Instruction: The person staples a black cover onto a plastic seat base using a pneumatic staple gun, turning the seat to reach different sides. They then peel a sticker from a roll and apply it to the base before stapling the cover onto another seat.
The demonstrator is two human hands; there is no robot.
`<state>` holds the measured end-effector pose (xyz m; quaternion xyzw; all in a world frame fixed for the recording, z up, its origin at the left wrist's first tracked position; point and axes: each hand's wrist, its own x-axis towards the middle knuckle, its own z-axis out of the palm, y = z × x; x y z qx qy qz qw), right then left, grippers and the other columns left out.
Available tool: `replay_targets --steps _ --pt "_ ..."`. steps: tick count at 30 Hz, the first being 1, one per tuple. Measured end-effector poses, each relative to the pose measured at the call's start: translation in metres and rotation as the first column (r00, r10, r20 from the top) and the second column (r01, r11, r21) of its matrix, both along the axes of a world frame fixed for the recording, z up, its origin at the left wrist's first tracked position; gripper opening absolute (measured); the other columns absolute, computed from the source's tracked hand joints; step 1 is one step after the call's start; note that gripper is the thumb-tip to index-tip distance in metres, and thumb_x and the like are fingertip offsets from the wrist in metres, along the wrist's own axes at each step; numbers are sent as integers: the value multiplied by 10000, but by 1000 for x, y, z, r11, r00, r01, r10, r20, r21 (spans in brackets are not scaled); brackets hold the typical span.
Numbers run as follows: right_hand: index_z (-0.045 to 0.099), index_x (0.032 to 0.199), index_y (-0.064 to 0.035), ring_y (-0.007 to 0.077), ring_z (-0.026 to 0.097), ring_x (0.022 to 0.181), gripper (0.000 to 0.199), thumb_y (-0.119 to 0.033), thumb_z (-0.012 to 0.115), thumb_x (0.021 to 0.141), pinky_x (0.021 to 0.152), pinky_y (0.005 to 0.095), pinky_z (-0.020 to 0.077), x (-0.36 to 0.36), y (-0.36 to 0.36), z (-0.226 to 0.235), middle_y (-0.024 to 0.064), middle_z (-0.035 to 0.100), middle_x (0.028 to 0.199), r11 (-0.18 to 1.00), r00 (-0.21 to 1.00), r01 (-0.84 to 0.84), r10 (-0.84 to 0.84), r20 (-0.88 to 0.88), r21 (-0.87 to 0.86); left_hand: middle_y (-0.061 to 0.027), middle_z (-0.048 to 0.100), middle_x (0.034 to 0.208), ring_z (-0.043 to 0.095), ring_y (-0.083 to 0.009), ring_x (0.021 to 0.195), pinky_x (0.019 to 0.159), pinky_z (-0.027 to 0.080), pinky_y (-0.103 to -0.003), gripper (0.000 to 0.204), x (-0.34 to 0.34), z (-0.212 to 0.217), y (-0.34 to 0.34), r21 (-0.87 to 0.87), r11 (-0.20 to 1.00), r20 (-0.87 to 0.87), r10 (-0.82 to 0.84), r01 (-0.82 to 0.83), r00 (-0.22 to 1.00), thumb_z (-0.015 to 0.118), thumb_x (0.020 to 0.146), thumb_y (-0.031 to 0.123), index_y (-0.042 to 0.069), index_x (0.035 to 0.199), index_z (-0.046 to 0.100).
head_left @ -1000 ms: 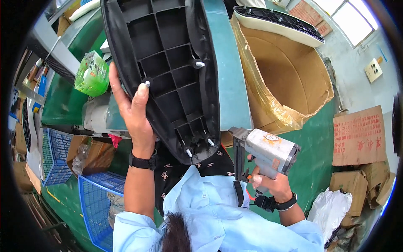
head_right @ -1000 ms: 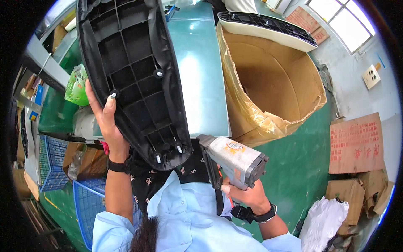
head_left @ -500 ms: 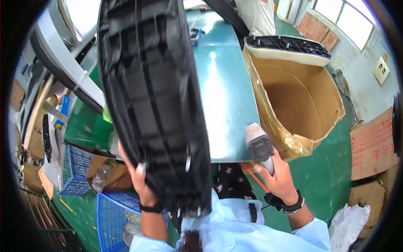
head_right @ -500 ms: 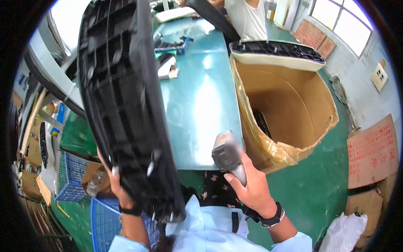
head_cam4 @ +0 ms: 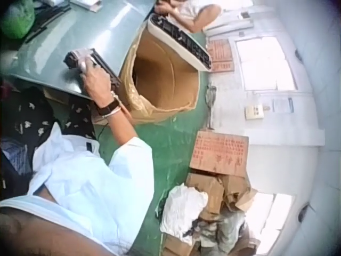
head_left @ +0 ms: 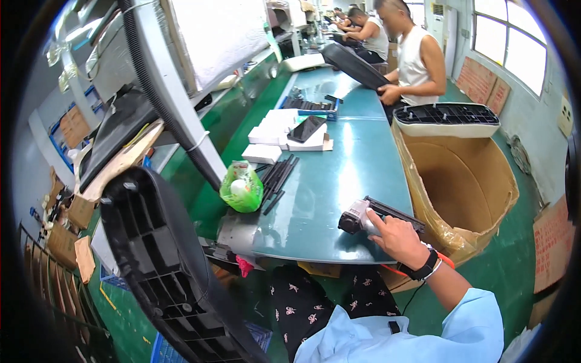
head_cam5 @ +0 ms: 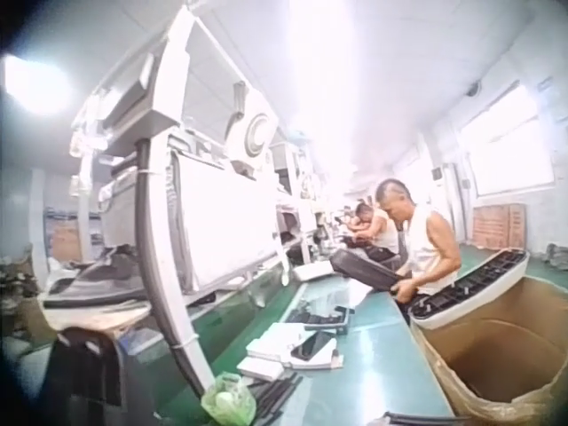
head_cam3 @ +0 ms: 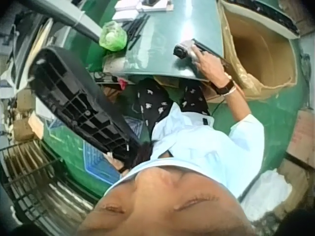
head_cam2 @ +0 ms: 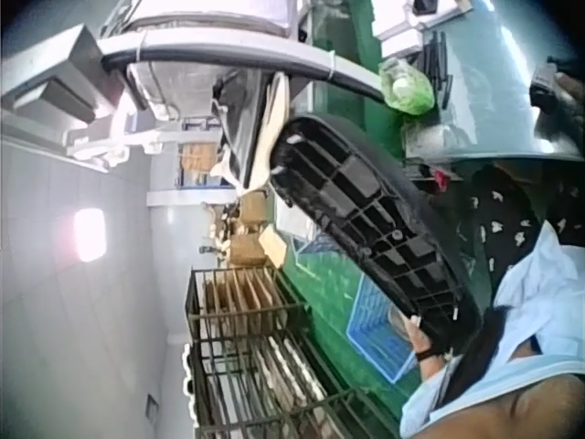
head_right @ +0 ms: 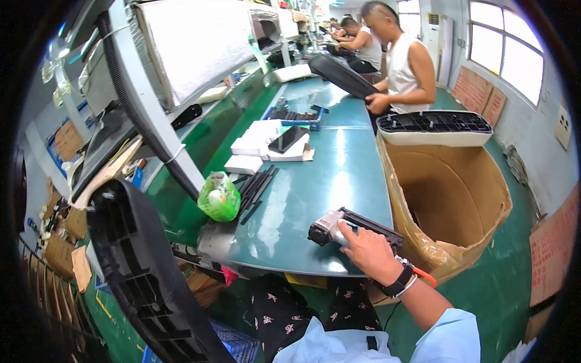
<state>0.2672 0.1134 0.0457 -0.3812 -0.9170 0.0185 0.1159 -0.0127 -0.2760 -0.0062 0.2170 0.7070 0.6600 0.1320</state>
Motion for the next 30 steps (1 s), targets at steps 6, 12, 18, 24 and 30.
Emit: replay_targets --steps 6,12,18,24,30 --pt "374 1355 -131 305 590 724 668 -334 680 796 617 419 469 -19 15 -15 134 552 791 997 1000 -1 -1 14 74 -151 391 1386 397 -256 1253 1050 289 -317 704 24 18 -24 -22 1000 144 -5 8 990 539 812 157 -6 1428 241" --pt "395 1357 -129 264 544 818 738 -409 701 746 662 387 429 -13 25 -30 96 544 850 987 999 -6 -3 54 158 -147 353 1417 360 -268 1282 1075 249 -317 761 29 29 -16 -53 994 269 -76 94 960 538 804 182 3 1458 192" --pt "378 1370 -103 263 534 880 739 -418 673 770 649 399 431 -4 23 -30 94 545 932 995 996 -77 75 37 56 -134 359 1412 375 -255 1271 1065 276 -322 740 28 38 31 -5 960 241 -269 278 933 514 814 133 -19 1459 186" --pt "379 1376 -136 301 552 848 697 -376 668 789 694 437 444 3 23 -31 131 540 938 1000 1000 10 -10 7 -21 -130 371 1406 400 -229 1262 1050 300 -309 710 -3 48 131 145 815 155 -578 560 801 528 809 100 -39 1436 224" --pt "402 1361 -124 265 514 854 701 -377 685 771 678 407 397 13 23 -36 103 523 918 988 991 136 -135 -24 79 -104 440 1357 474 -186 1188 1000 369 -301 659 -32 41 206 264 696 328 -716 668 616 555 869 144 27 1444 257"
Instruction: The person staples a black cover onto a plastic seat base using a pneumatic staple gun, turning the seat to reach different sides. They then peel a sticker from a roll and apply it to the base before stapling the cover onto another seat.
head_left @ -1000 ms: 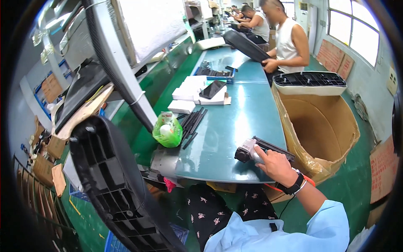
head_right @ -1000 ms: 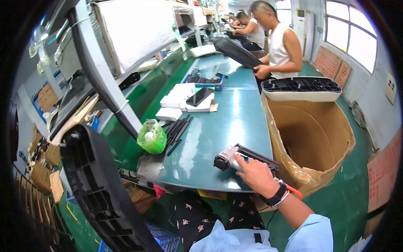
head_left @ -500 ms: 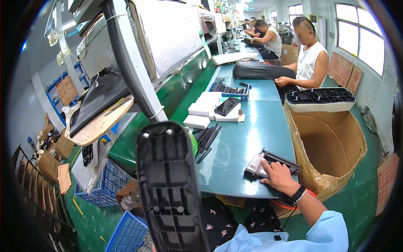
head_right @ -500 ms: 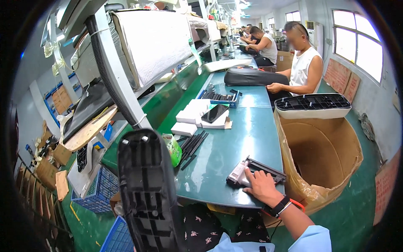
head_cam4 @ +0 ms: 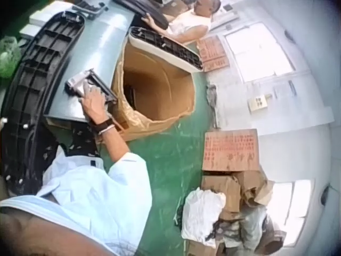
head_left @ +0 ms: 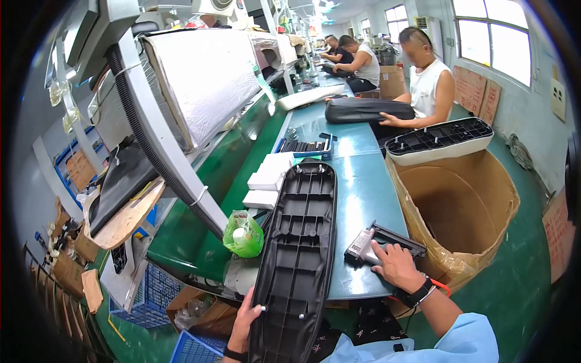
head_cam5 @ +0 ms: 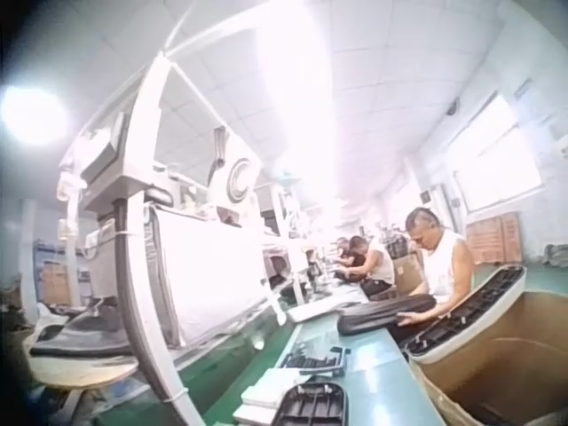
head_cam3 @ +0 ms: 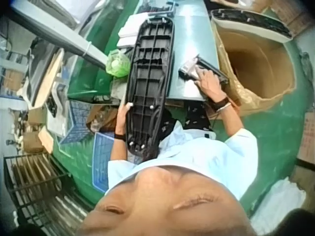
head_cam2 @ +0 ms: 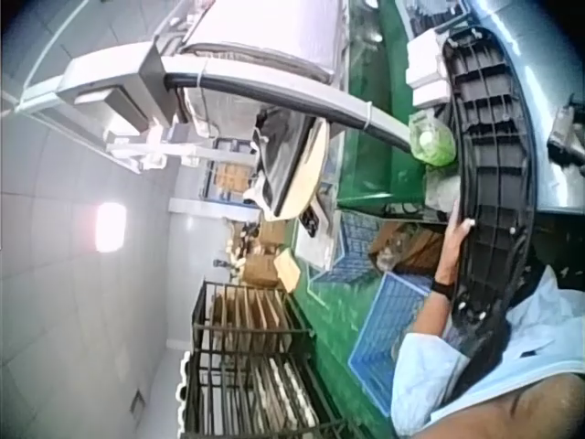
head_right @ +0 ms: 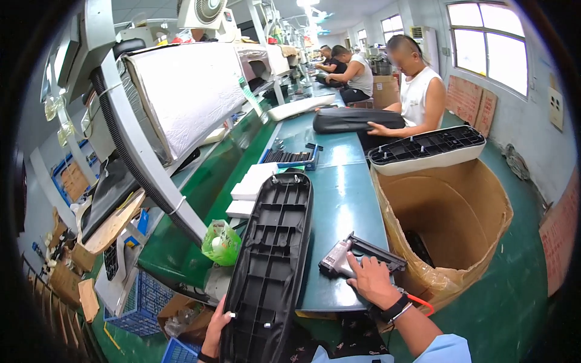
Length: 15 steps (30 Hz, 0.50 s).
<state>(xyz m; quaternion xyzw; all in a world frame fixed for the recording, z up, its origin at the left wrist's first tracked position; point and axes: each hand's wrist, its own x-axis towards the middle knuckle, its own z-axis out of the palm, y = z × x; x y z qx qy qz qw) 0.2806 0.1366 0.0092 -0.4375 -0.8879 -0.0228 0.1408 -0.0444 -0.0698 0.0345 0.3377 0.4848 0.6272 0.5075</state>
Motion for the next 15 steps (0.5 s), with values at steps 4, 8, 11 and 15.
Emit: replay_targets --steps 4,8,11,15 --pt "423 1345 -119 250 499 872 705 -385 698 752 680 389 383 -2 1 0 81 519 927 999 1000 -29 28 12 40 -92 429 1365 468 -169 1182 996 373 -293 618 -10 -4 46 -98 994 38 -48 52 998 506 907 121 48 1458 234" --pt "417 1348 -113 252 498 878 710 -351 711 746 690 388 382 -5 1 -1 81 519 937 997 998 -63 63 1 39 -54 572 1182 561 -116 1006 846 436 -239 462 -25 1 55 -206 971 -451 16 -122 892 518 954 223 50 1371 423" --pt "437 1323 -110 259 500 898 681 -313 720 737 732 383 387 6 -11 8 84 533 982 998 998 -55 55 3 -5 -62 651 1017 609 -85 851 709 478 -216 379 -40 -1 44 -196 973 -246 72 -122 966 529 957 249 30 1267 530" --pt "469 1294 -102 260 505 934 633 -322 706 749 754 381 392 26 -28 34 86 543 1027 992 990 -128 128 54 6 -99 646 1062 618 -144 930 809 479 -253 370 -42 30 5 -242 968 -438 -46 -68 898 533 947 209 -2 1251 521"
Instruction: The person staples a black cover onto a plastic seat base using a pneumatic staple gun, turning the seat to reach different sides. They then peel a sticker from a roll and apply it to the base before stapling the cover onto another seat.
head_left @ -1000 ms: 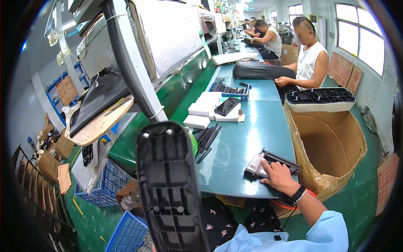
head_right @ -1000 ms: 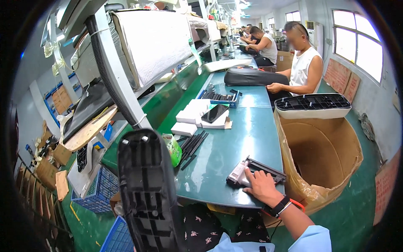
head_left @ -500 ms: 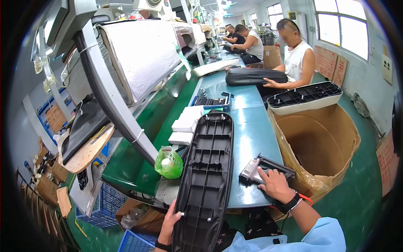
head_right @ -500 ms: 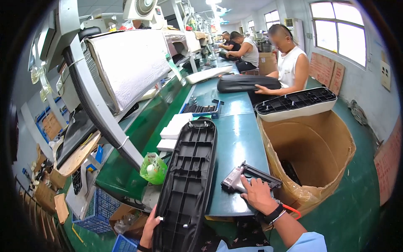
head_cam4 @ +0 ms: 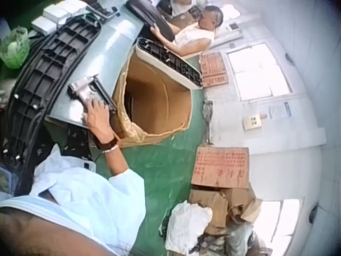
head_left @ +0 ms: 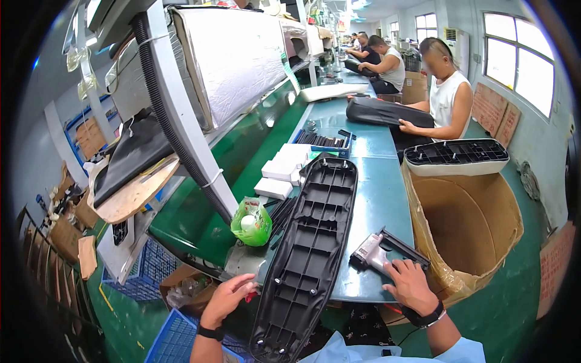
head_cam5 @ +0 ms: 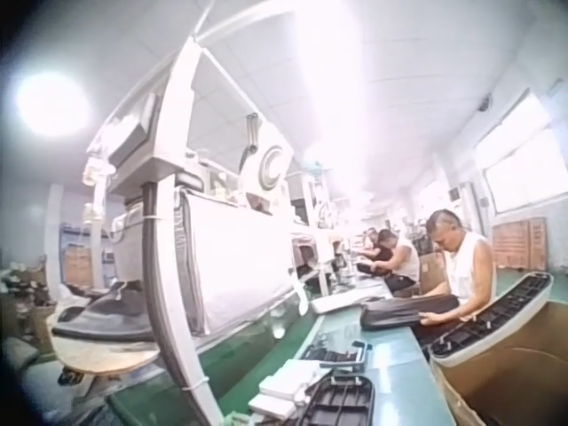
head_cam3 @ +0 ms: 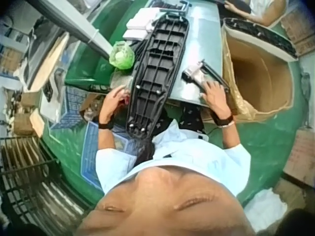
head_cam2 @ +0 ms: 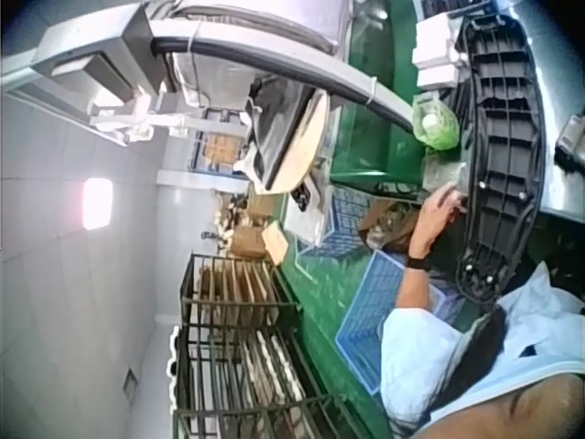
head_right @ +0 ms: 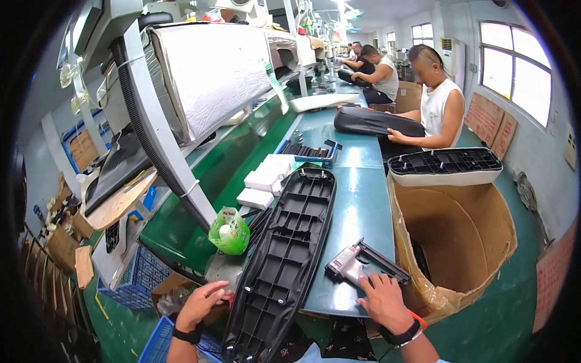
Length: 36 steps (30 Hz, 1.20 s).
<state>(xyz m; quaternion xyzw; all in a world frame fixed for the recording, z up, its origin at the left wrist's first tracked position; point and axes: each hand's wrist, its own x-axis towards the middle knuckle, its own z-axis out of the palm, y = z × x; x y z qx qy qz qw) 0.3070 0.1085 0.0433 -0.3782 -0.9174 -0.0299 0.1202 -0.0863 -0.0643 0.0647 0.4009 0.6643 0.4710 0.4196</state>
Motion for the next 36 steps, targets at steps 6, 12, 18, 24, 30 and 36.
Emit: replay_targets --steps 6,12,18,24,30,36 --pt "523 1261 -129 251 555 882 504 -363 618 826 749 374 411 33 -25 66 65 599 946 928 966 -191 236 107 -319 -117 643 1059 610 -166 970 875 471 -267 359 10 21 -57 6 996 -18 93 -93 996 576 909 119 -27 1234 527" --pt "506 1286 -51 307 581 753 562 -334 665 827 660 385 443 55 -38 151 118 638 933 864 920 -381 389 -43 -329 -115 646 1080 615 -174 974 811 472 -272 420 20 -4 -88 -49 997 39 62 -60 997 578 914 216 5 1269 503" --pt "517 1279 -25 246 573 681 598 -351 689 808 603 339 427 65 -52 243 95 647 903 820 839 -543 535 -94 -179 -133 642 1091 618 -185 978 800 476 -282 453 22 -21 -101 -19 999 53 35 -34 998 595 902 231 3 1279 492" --pt "615 1123 -38 130 581 535 438 -381 659 853 436 237 387 60 -34 296 50 687 815 609 475 -778 729 -493 151 -115 597 1162 568 -157 1046 874 464 -277 455 17 -39 -103 -119 992 243 -14 44 970 607 876 85 11 1303 472" --pt "474 1279 -25 27 393 469 422 -334 387 1005 446 166 364 44 22 351 -53 415 606 692 326 -647 631 -704 320 -131 363 1394 348 -204 1278 1056 289 -325 971 30 -53 -88 -11 923 273 -367 384 889 731 783 306 -4 1466 115" --pt "406 1340 42 10 348 521 437 -222 429 993 470 156 346 -61 154 368 -63 398 680 605 24 -765 366 -930 218 -95 450 1334 431 -205 1216 1022 336 -319 855 24 -58 -98 -160 974 584 -37 160 811 729 728 146 -1 1430 262"
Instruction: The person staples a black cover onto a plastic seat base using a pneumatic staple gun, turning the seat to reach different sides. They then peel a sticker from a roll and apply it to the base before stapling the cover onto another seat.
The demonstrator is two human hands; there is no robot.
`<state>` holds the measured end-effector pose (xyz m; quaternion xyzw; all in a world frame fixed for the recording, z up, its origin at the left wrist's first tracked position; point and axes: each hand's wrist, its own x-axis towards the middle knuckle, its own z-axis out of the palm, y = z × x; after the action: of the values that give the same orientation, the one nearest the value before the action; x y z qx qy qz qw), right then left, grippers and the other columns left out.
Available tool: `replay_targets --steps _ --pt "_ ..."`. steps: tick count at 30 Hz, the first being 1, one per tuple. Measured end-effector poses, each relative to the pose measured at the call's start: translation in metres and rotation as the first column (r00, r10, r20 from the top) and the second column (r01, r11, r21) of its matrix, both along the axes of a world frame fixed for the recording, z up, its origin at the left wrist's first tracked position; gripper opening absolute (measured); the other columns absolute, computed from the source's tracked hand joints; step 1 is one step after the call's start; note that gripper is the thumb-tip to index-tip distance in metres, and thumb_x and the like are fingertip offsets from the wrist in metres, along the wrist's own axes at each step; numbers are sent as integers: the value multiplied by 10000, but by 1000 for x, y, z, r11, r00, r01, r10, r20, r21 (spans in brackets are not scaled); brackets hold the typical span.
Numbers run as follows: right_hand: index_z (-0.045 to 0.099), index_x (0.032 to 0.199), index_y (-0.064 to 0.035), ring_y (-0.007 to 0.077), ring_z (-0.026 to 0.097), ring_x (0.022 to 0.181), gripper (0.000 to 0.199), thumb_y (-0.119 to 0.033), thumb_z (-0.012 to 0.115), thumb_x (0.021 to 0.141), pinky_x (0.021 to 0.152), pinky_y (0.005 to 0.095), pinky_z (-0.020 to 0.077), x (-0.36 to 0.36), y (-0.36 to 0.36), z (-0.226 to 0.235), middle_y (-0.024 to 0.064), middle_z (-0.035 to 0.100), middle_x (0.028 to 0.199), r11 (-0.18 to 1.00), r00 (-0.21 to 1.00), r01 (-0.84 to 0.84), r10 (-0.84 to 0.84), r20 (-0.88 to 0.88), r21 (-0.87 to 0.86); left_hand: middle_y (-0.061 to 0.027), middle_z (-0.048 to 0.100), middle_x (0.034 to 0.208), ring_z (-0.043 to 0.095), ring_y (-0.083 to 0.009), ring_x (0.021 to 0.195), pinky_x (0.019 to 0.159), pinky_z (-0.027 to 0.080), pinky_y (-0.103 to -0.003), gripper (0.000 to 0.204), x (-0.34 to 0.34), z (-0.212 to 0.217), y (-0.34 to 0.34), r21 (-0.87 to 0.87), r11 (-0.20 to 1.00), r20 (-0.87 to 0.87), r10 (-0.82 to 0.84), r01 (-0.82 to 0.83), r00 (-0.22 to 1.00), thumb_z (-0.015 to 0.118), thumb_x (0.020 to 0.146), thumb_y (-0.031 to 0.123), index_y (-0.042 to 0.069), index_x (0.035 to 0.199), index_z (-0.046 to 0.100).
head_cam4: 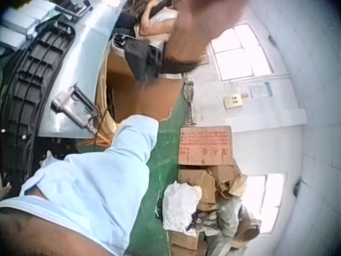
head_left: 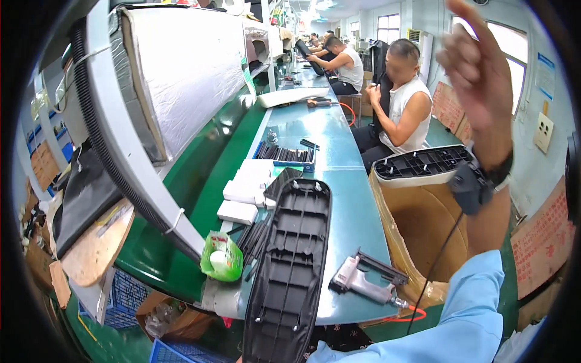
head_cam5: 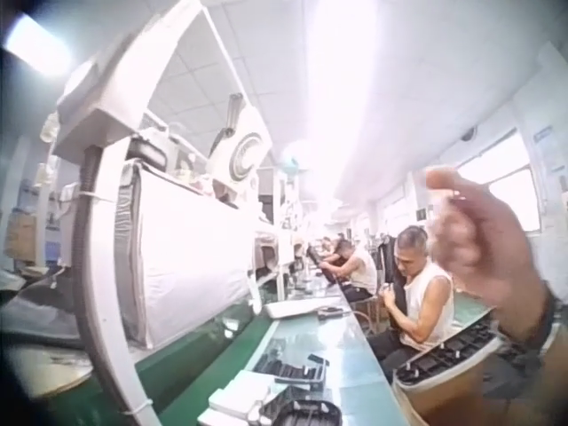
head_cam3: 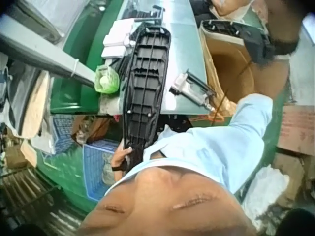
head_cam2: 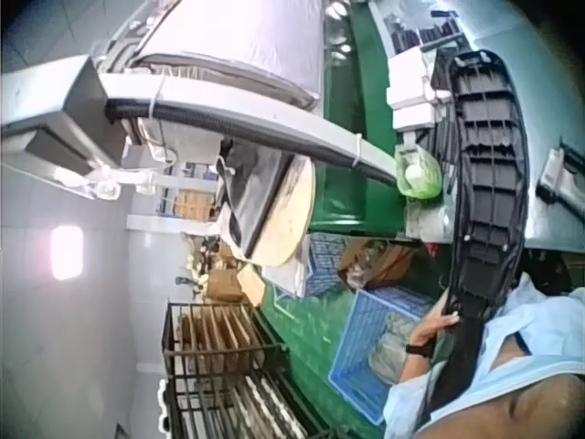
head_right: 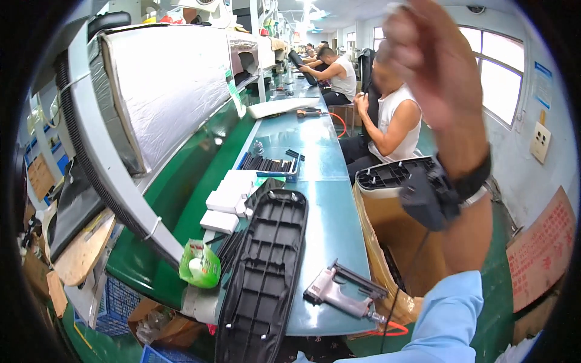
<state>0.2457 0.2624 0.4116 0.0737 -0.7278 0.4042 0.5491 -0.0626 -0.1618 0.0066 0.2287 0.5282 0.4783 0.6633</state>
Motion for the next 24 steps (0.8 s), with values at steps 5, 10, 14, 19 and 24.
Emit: replay_targets --steps 5,10,14,19,24 --pt "568 1140 33 73 538 594 314 -198 539 929 518 194 436 -102 102 13 68 608 776 934 942 -329 335 27 -142 -118 524 1256 569 -225 1062 880 487 -342 756 -53 14 -1 -205 965 210 207 -164 955 661 761 90 31 1418 291" --pt "571 1095 53 112 559 625 353 -235 584 891 518 216 455 -184 148 -3 73 596 780 928 948 -246 290 130 -280 -94 565 1182 598 -203 965 774 528 -336 596 -78 9 -9 -359 912 95 247 -198 964 612 870 192 59 1390 354" --pt "538 1192 38 66 566 641 361 -226 489 950 499 183 471 -205 185 9 38 600 813 925 949 -142 229 217 -352 -114 609 1159 592 -265 1033 909 468 -416 483 -61 21 2 -369 906 -619 -405 205 673 629 871 167 37 1304 459" --pt "578 1000 27 116 572 638 274 -203 615 856 510 234 456 -215 227 63 80 625 795 934 967 -97 169 189 -343 -104 622 1123 587 -250 1034 931 463 -373 464 -112 -48 -54 -511 854 467 372 -98 802 641 869 171 48 1288 483" --pt "585 926 42 156 596 652 227 -175 602 861 518 257 490 -252 272 103 138 652 846 946 985 -44 94 142 -322 -103 619 1125 588 -246 1028 921 467 -371 465 -152 -39 -52 -532 843 437 356 -81 826 635 873 179 49 1292 480"
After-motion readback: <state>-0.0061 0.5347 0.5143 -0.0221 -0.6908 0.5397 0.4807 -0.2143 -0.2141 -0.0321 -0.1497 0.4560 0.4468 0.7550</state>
